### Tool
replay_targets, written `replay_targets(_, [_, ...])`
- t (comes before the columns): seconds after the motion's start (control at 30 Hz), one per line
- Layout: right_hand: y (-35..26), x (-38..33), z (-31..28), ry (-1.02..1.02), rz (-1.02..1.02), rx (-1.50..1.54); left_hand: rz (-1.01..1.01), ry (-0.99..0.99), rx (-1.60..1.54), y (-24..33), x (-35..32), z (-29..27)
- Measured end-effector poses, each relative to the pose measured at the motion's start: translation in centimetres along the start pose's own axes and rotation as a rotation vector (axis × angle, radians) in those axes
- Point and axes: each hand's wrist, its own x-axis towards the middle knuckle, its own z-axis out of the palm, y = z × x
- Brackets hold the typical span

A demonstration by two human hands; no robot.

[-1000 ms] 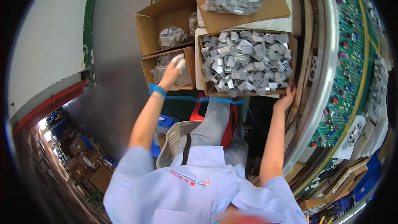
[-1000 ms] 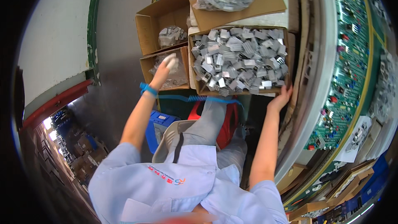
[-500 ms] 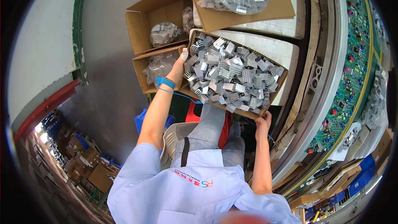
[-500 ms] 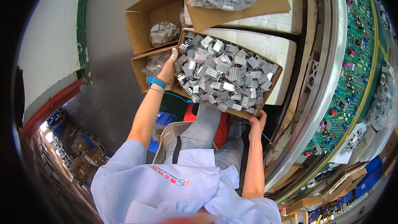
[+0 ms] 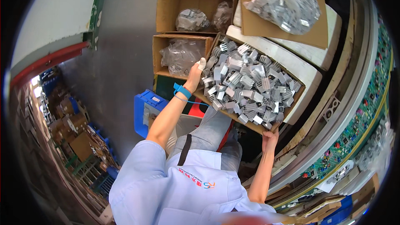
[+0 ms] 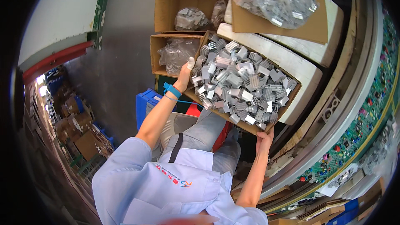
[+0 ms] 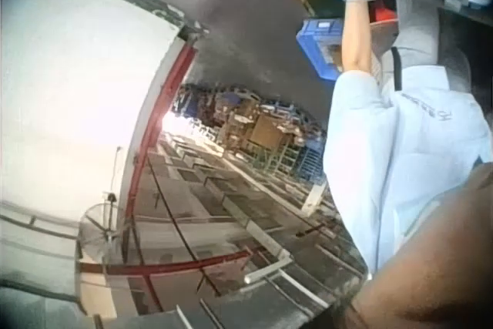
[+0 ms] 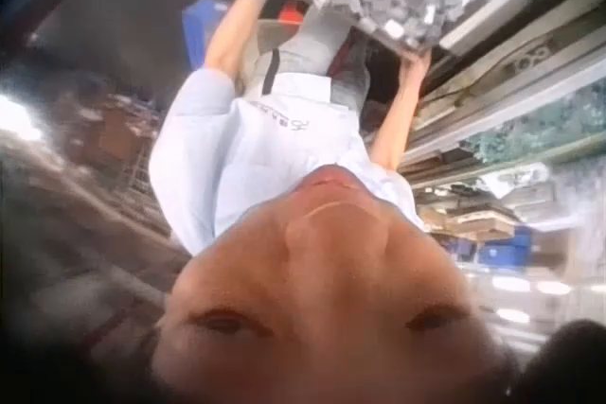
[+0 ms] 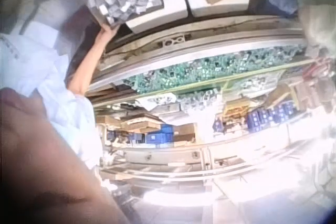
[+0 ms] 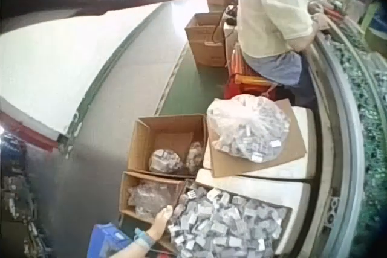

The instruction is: The person assembles electronic components onto printed circuit boards (PCBs) by hand, placing heat sinks and transformers onto the boards on an assembly line.

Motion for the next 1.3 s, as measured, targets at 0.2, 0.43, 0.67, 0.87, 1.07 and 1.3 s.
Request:
replay_targets(0.2, [-2.7,0.4,6.4,-0.1,0.035,-0.333,-0.062,0.247,-0.442,-4.0,-7.1,-6.8])
replay_targets(0.43, [-1.4,8.3,23.5,-0.657,-0.251,-0.859,0.029,0.732,-0.725,-8.3,-11.5,-15.4])
replay_targets(0.67, [7.5,17.8,37.6,-0.747,-0.095,-0.91,0.081,1.007,-0.943,-13.6,-8.7,-18.2])
replay_targets(0.87, [10.8,22.2,38.9,-0.749,0.087,-1.078,-0.025,1.038,-0.962,-18.6,-5.9,-16.2])
replay_targets(1.07, [13.8,24.1,37.0,-0.613,-0.319,-0.991,-0.051,1.053,-0.984,-22.0,-4.2,-15.6])
replay_targets(1.3, [14.5,19.8,34.2,-0.551,-0.562,-0.676,-0.134,0.814,-1.05,-26.2,-4.9,-17.0])
